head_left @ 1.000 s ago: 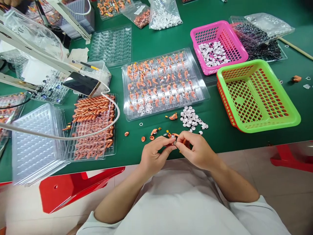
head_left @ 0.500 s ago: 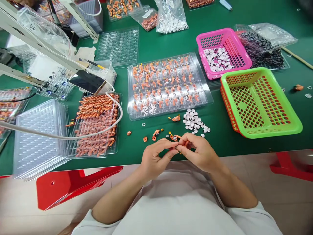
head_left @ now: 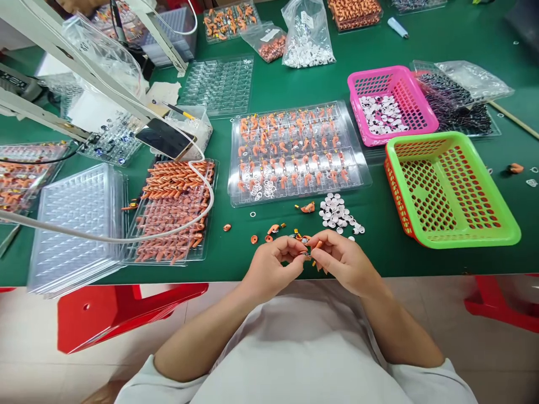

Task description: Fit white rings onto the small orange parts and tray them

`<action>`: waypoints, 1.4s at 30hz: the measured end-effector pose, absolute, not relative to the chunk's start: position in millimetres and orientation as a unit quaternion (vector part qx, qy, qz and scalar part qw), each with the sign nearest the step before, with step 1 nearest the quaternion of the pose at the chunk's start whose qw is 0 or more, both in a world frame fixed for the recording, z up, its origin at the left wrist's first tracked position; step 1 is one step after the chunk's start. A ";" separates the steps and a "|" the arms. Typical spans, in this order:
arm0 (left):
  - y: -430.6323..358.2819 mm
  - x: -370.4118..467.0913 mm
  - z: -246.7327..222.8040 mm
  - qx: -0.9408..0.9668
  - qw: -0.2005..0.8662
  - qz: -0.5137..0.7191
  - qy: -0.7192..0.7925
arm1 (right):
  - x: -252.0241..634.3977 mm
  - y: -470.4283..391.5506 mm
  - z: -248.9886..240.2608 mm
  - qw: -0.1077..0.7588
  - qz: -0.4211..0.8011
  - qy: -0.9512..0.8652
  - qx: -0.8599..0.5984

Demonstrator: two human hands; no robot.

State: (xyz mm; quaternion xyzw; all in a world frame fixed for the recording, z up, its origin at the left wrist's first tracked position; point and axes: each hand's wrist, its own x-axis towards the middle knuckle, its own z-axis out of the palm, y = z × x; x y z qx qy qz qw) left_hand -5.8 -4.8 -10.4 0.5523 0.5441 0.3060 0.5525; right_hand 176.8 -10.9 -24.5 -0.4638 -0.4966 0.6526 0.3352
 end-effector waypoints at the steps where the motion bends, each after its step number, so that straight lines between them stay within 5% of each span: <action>1: -5.1 -4.9 -10.7 0.564 0.539 0.302 0.548 | 176.8 -12.1 -24.9 0.335 0.644 -0.503 -0.469; 29: -11.2 -3.6 -18.3 0.724 0.361 0.278 0.518 | 173.0 -17.5 -20.0 0.325 0.512 -0.614 -0.506; 42: -4.4 -9.9 -21.5 0.532 0.604 0.291 0.517 | 171.5 -18.6 -23.2 0.356 0.588 -0.523 -0.504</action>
